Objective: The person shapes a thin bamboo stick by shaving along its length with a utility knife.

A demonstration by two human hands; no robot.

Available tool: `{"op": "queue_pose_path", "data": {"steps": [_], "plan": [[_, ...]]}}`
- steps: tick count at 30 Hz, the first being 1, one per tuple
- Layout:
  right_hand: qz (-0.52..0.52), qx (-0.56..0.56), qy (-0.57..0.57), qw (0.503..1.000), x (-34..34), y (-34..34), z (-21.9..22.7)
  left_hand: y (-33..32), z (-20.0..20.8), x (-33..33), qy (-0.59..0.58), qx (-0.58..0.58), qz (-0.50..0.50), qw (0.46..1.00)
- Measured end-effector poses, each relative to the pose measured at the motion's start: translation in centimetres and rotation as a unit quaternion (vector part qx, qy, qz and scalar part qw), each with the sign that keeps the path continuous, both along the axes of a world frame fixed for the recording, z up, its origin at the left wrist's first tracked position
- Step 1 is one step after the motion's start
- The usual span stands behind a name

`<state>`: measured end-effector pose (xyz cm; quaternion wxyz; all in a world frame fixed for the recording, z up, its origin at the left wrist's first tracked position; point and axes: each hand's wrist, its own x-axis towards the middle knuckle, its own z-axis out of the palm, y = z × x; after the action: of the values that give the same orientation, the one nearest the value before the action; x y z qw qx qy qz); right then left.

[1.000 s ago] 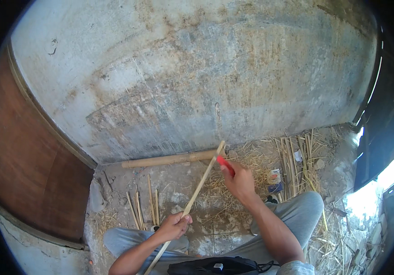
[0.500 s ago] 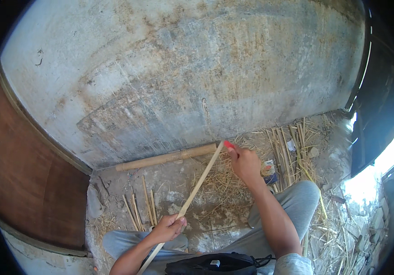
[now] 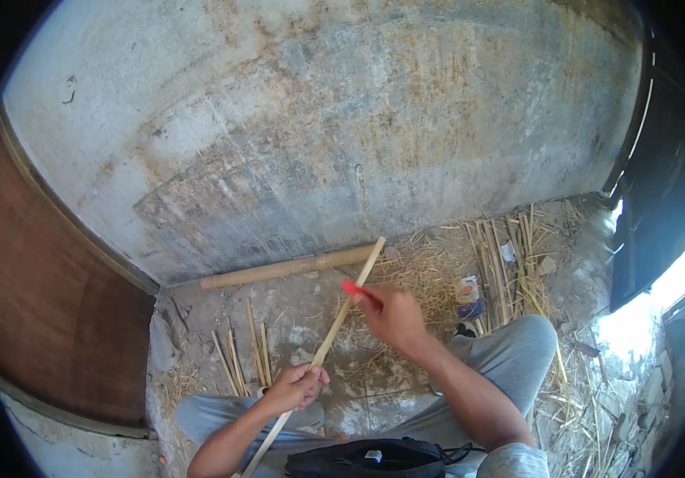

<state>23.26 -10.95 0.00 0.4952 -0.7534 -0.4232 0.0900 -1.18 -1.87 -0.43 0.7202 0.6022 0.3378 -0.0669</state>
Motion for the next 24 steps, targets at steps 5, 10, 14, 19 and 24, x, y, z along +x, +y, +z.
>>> {"op": "queue_pose_path", "data": {"steps": [5, 10, 14, 19, 24], "plan": [[0.119, 0.0, -0.079, 0.99, -4.3, -0.8, -1.0, 0.2, -0.1, 0.5, -0.005, 0.007, 0.023, 1.0], [0.141, 0.0, -0.113, 0.984, -5.4, -1.0, -1.6, 0.9, -0.6, 0.9, -0.011, -0.033, 0.076, 0.997], [0.113, 0.004, -0.128, 0.985, -5.4, -0.7, -1.2, 0.4, -0.5, 0.8, -0.03, -0.032, 0.095, 0.995], [0.097, -0.005, -0.15, 0.984, -5.1, -0.6, -1.7, 0.1, -0.3, 0.9, -0.032, -0.039, 0.103, 0.993], [0.094, -0.012, -0.156, 0.983, -5.2, -0.4, -1.7, -0.2, 0.2, 0.7, -0.042, -0.047, 0.108, 0.992]]}}
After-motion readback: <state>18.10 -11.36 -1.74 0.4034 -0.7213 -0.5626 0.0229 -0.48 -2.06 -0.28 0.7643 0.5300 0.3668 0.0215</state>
